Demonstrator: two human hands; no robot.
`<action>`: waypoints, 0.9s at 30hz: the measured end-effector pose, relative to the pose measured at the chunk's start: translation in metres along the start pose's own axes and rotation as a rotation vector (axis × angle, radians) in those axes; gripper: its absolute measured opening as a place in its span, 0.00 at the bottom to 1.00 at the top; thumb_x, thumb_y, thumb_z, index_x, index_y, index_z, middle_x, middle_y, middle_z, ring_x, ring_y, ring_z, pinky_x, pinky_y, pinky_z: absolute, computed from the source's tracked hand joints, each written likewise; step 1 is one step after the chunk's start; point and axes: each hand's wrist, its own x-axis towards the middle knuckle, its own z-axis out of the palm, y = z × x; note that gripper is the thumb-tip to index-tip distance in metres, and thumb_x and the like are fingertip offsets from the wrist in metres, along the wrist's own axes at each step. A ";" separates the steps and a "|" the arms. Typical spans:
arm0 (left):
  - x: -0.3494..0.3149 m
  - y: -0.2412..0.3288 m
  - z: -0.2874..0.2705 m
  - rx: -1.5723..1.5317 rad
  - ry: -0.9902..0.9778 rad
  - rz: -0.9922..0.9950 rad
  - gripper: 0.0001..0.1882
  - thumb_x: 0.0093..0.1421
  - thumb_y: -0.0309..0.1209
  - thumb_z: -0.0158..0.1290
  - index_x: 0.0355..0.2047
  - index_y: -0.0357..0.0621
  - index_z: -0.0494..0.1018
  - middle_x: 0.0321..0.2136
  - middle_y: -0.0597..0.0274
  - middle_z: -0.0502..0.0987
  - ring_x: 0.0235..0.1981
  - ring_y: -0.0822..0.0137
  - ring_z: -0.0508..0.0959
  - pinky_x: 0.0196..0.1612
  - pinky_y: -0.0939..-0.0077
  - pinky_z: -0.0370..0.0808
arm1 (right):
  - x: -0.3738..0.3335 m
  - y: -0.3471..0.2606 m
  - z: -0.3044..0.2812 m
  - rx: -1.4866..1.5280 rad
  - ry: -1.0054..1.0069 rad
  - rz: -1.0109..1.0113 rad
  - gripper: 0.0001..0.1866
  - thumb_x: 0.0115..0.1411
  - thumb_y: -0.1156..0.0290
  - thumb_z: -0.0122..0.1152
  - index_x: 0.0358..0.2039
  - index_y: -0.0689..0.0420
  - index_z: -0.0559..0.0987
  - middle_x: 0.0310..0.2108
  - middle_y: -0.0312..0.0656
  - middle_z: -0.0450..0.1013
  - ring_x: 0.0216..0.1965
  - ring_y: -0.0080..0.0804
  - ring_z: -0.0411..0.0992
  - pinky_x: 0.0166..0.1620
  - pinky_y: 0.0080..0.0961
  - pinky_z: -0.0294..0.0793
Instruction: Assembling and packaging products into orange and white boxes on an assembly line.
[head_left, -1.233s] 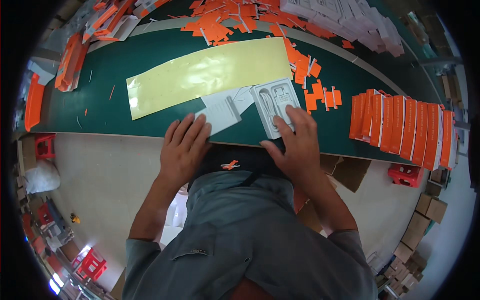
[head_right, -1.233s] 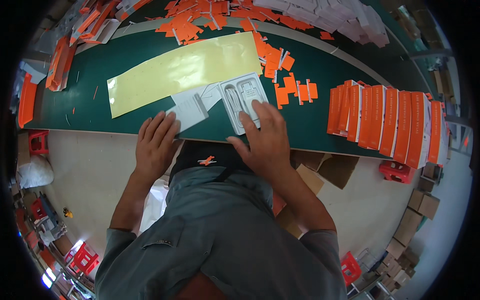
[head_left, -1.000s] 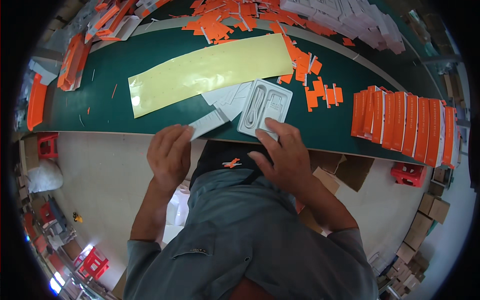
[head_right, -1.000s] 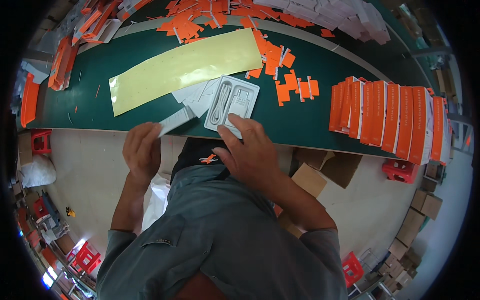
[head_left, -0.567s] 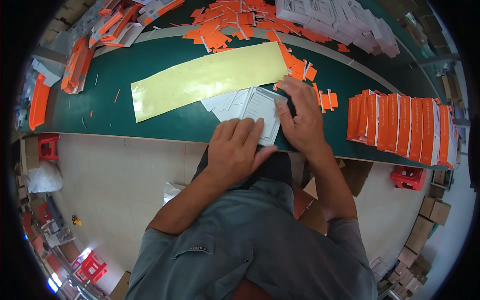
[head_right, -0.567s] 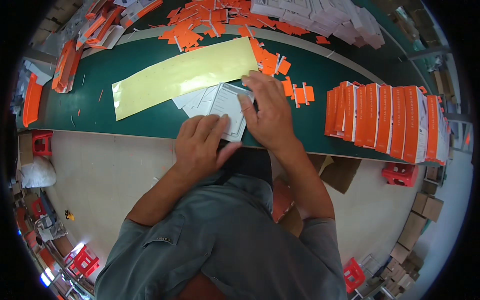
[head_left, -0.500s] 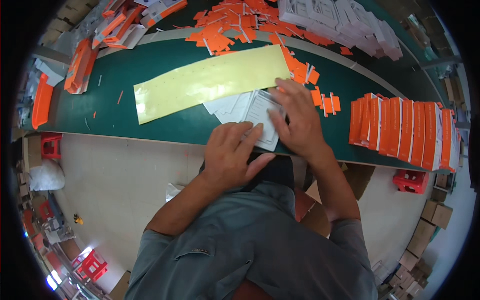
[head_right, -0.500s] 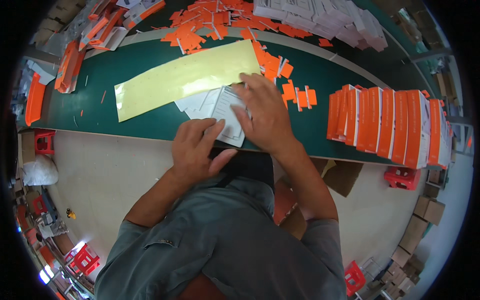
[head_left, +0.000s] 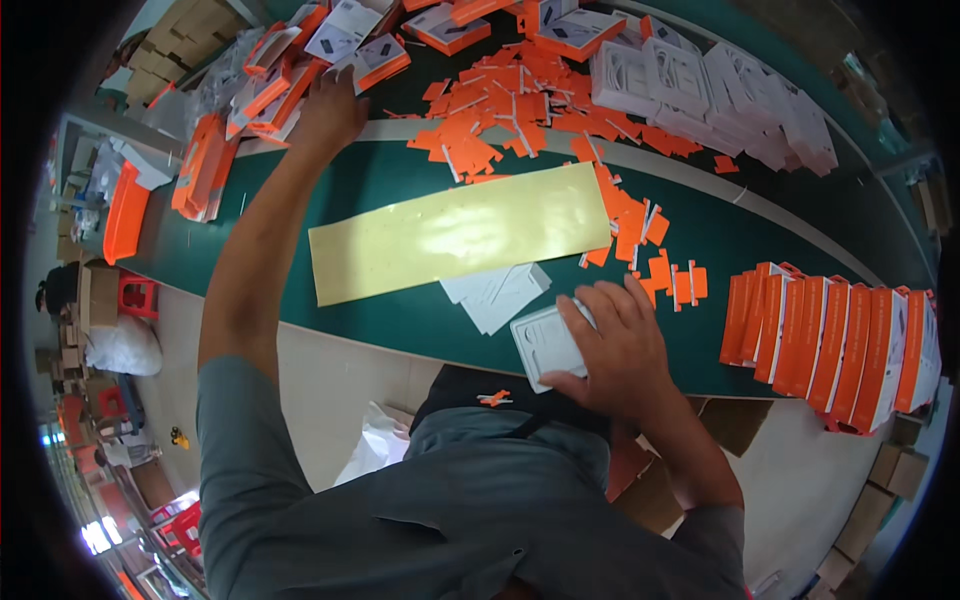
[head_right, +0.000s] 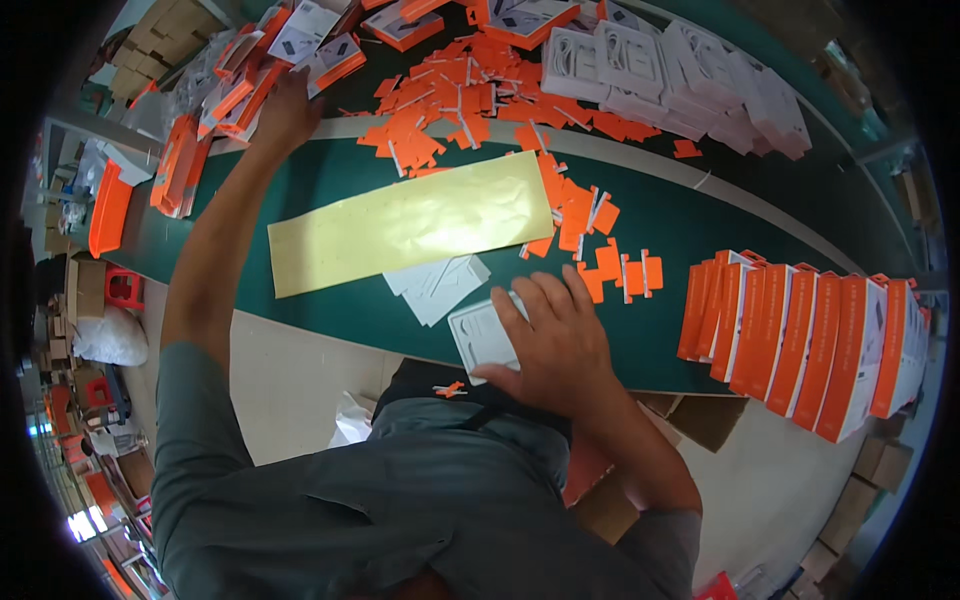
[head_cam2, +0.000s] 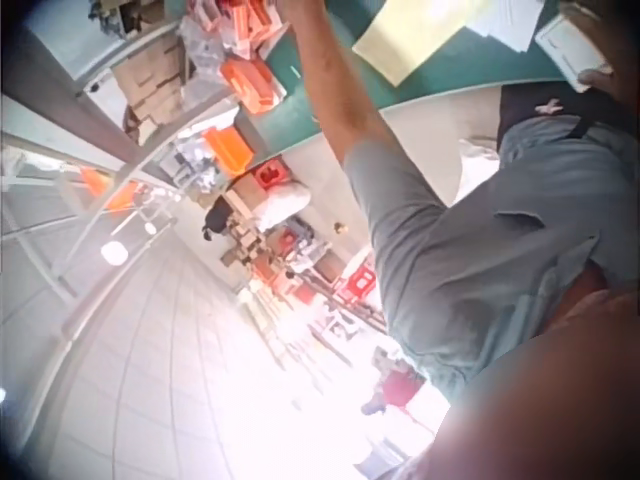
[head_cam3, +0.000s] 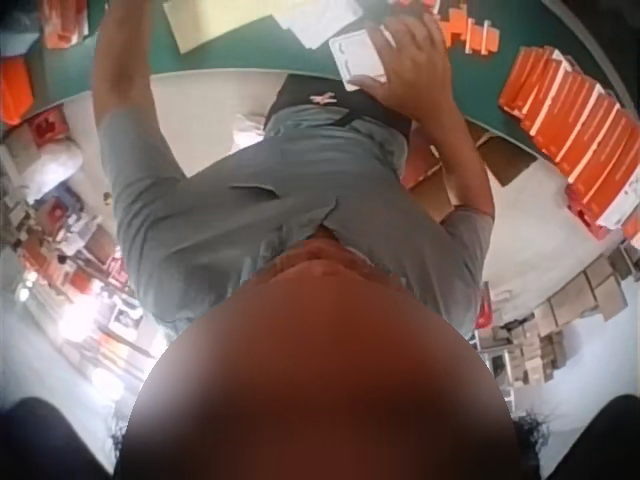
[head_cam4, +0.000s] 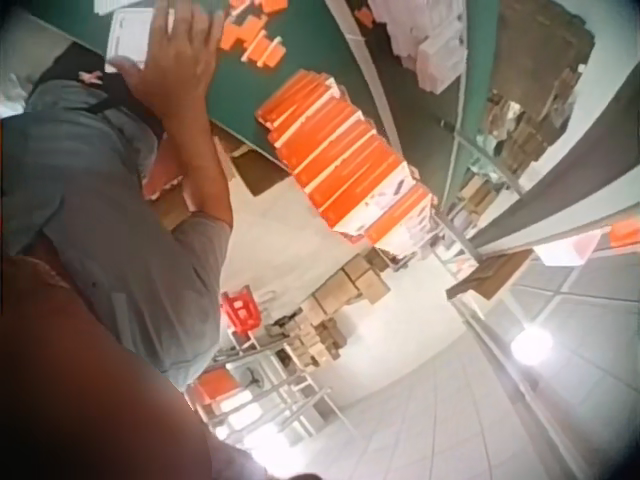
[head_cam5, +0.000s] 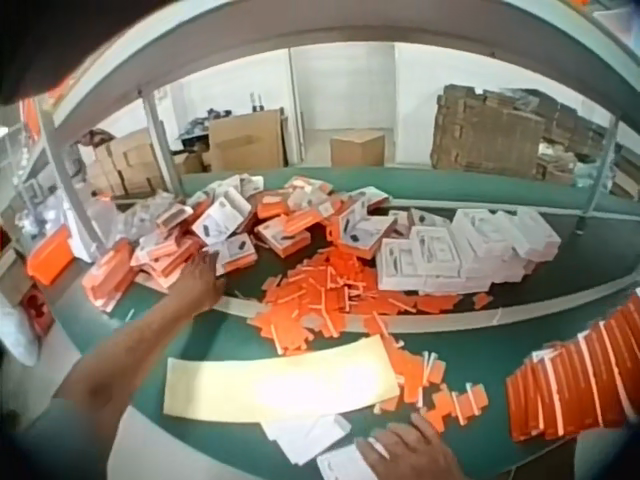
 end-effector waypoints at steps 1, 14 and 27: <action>0.014 -0.007 0.016 0.037 -0.068 -0.037 0.23 0.68 0.35 0.62 0.61 0.41 0.78 0.60 0.44 0.79 0.60 0.39 0.80 0.60 0.44 0.81 | -0.004 -0.001 -0.001 0.008 -0.011 0.008 0.48 0.55 0.37 0.76 0.67 0.59 0.78 0.68 0.51 0.71 0.69 0.54 0.67 0.76 0.61 0.59; -0.050 0.022 -0.127 -0.087 0.213 0.219 0.24 0.68 0.21 0.56 0.62 0.54 0.81 0.60 0.53 0.81 0.53 0.46 0.84 0.56 0.47 0.80 | -0.006 0.011 -0.004 0.101 -0.070 -0.009 0.53 0.48 0.40 0.83 0.71 0.51 0.76 0.72 0.50 0.67 0.72 0.59 0.64 0.73 0.57 0.65; -0.171 0.179 -0.276 -0.001 -0.403 1.096 0.24 0.68 0.29 0.56 0.64 0.48 0.76 0.68 0.51 0.71 0.57 0.54 0.80 0.75 0.49 0.66 | -0.012 -0.003 0.001 0.006 -0.065 -0.038 0.43 0.56 0.48 0.81 0.71 0.41 0.77 0.73 0.51 0.66 0.72 0.57 0.65 0.70 0.54 0.68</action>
